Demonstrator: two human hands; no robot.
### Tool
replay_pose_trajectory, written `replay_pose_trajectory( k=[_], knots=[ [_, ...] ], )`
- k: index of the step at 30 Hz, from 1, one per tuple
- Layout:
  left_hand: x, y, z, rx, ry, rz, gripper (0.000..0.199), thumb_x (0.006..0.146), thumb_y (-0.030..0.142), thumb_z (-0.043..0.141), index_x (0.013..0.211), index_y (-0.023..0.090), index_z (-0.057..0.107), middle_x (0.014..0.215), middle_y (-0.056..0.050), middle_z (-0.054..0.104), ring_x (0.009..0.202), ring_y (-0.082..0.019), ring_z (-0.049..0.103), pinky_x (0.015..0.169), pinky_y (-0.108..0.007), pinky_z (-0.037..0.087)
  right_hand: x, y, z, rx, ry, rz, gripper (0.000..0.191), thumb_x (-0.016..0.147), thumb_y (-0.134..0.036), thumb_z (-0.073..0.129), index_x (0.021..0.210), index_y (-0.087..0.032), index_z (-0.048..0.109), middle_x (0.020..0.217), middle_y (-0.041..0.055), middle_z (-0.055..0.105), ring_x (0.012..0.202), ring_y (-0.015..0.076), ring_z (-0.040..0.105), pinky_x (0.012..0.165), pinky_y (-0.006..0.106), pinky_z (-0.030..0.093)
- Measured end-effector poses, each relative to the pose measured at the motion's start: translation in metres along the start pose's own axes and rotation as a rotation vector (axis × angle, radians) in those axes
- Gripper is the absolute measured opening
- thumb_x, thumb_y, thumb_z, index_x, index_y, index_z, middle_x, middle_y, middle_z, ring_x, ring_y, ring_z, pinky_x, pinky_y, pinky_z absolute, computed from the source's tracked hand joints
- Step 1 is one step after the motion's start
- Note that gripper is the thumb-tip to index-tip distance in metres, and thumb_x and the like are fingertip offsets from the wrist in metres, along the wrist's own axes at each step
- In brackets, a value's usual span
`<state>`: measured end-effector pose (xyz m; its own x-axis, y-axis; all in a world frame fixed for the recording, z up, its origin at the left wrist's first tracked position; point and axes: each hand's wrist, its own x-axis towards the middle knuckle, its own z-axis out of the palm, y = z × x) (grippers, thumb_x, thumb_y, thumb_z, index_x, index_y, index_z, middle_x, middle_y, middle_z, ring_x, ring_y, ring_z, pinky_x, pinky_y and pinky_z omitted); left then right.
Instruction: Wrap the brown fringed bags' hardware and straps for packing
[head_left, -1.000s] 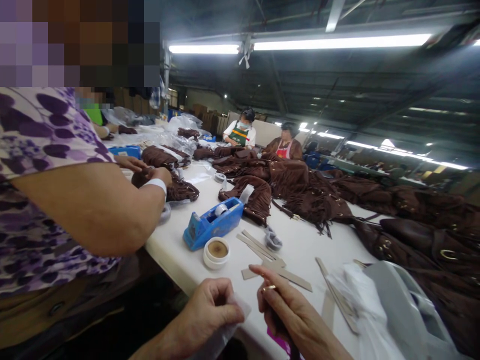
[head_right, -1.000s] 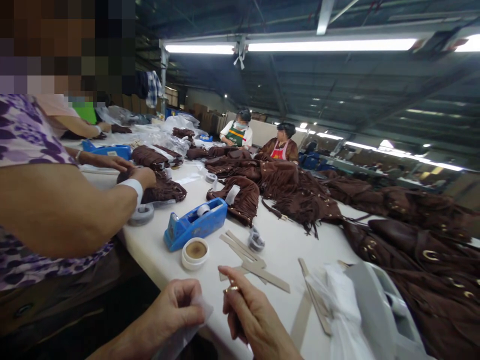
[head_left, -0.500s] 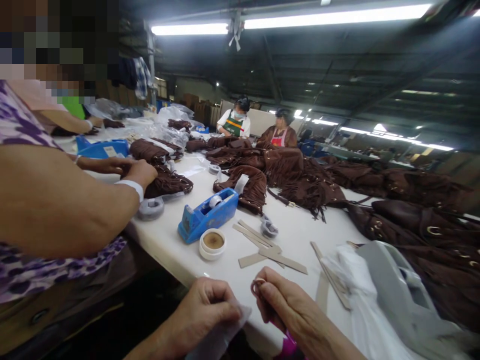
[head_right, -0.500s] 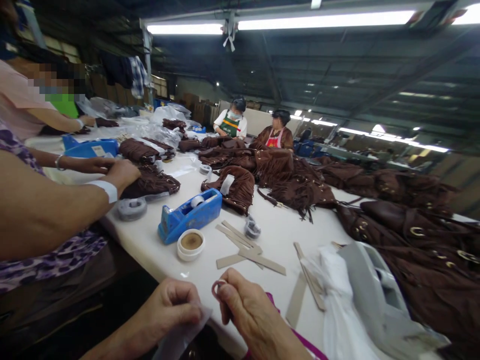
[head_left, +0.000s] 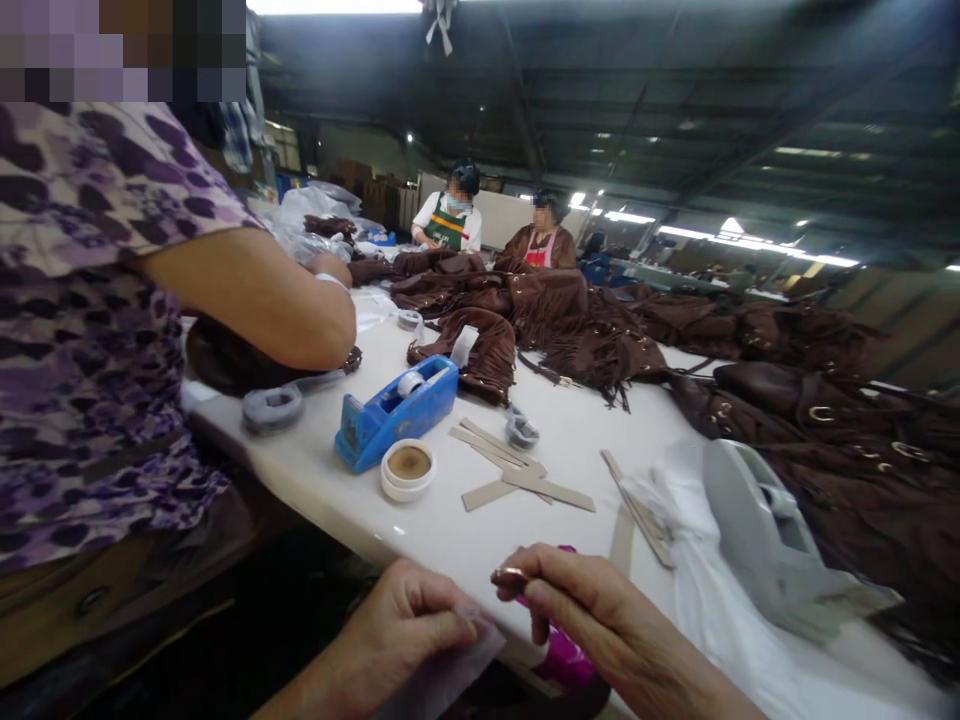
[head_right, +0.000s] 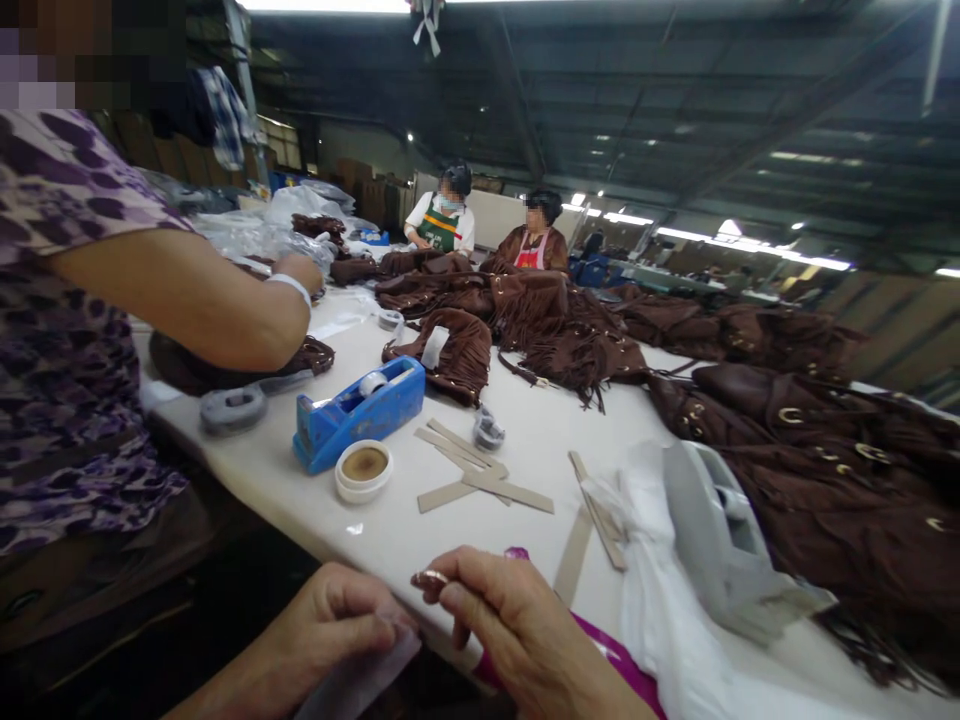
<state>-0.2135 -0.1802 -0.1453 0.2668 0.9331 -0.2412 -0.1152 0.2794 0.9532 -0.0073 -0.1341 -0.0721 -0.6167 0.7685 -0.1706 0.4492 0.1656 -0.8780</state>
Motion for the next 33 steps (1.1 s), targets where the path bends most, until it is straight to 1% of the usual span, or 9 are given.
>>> replay_pose_trajectory(
  k=[2,4,9,13,17,22,26,30,33],
  knots=[
    [0.002,-0.003,0.002,0.008,0.031,0.011,0.025,0.064,0.036,0.074,0.065,0.012,0.077,0.054,-0.001,0.057,0.056,-0.012,0.042,0.057,-0.025,0.03,-0.001,0.005,-0.001,-0.021,0.006,-0.073,0.03,0.092,-0.045,0.052,0.096,-0.025,0.075,0.085,0.0035,0.071,0.08,0.0197,0.062,0.071,0.026,0.046],
    [0.003,-0.006,0.005,0.011,0.065,0.004,0.021,0.063,0.032,0.074,0.063,0.012,0.077,0.054,-0.002,0.06,0.057,-0.013,0.046,0.057,-0.026,0.033,-0.003,0.006,-0.003,-0.023,-0.019,-0.107,0.028,0.092,-0.043,0.054,0.096,-0.027,0.077,0.086,0.0032,0.071,0.081,0.0197,0.062,0.072,0.027,0.046],
    [0.002,-0.013,0.011,-0.04,0.091,0.009,0.021,0.063,0.034,0.077,0.065,0.013,0.078,0.061,-0.005,0.068,0.058,-0.015,0.052,0.059,-0.027,0.038,-0.006,-0.001,-0.002,-0.042,0.01,-0.175,0.026,0.089,-0.041,0.059,0.085,-0.025,0.079,0.078,0.0042,0.069,0.076,0.019,0.061,0.07,0.027,0.045],
    [-0.001,-0.014,0.015,-0.049,0.118,0.011,0.026,0.064,0.038,0.079,0.062,0.012,0.076,0.056,-0.003,0.063,0.055,-0.012,0.046,0.055,-0.025,0.034,-0.008,-0.001,0.005,-0.058,0.061,-0.095,0.022,0.087,-0.038,0.062,0.081,-0.023,0.077,0.074,0.0023,0.069,0.07,0.0169,0.06,0.066,0.025,0.043],
    [-0.001,-0.017,0.018,-0.108,0.108,0.012,0.029,0.064,0.04,0.08,0.062,0.011,0.075,0.054,-0.001,0.058,0.055,-0.011,0.043,0.055,-0.025,0.031,-0.007,0.003,0.01,-0.047,0.089,-0.025,0.026,0.087,-0.04,0.061,0.079,-0.02,0.076,0.07,0.0014,0.069,0.067,0.0153,0.06,0.062,0.023,0.043],
    [-0.002,-0.02,0.015,-0.016,0.099,0.001,0.036,0.067,0.046,0.077,0.062,0.011,0.073,0.052,0.001,0.052,0.054,-0.011,0.039,0.053,-0.025,0.028,-0.006,0.003,0.014,-0.054,0.096,0.005,0.029,0.087,-0.044,0.061,0.078,-0.02,0.075,0.069,0.0008,0.069,0.065,0.0142,0.058,0.061,0.022,0.042],
    [-0.001,-0.022,0.013,0.019,0.095,0.02,0.037,0.07,0.047,0.075,0.061,0.012,0.072,0.052,0.001,0.049,0.056,-0.011,0.038,0.053,-0.025,0.028,-0.004,0.002,0.015,-0.114,0.117,0.0,0.028,0.088,-0.043,0.06,0.079,-0.021,0.075,0.068,-0.0007,0.068,0.065,0.0128,0.057,0.06,0.021,0.04],
    [-0.001,-0.021,0.014,0.024,0.101,0.033,0.037,0.071,0.047,0.075,0.065,0.011,0.074,0.053,0.001,0.05,0.056,-0.011,0.037,0.054,-0.025,0.027,-0.002,0.003,0.015,-0.177,0.114,0.001,0.028,0.089,-0.043,0.06,0.079,-0.023,0.076,0.067,-0.0013,0.067,0.064,0.0127,0.056,0.061,0.022,0.04],
    [-0.001,-0.018,0.015,0.006,0.104,0.041,0.037,0.07,0.047,0.076,0.066,0.01,0.075,0.054,0.0,0.053,0.056,-0.011,0.04,0.054,-0.024,0.028,-0.001,0.004,0.015,-0.226,0.098,-0.027,0.026,0.09,-0.042,0.06,0.081,-0.023,0.075,0.067,-0.0023,0.067,0.064,0.0119,0.057,0.062,0.021,0.04]
  ],
)
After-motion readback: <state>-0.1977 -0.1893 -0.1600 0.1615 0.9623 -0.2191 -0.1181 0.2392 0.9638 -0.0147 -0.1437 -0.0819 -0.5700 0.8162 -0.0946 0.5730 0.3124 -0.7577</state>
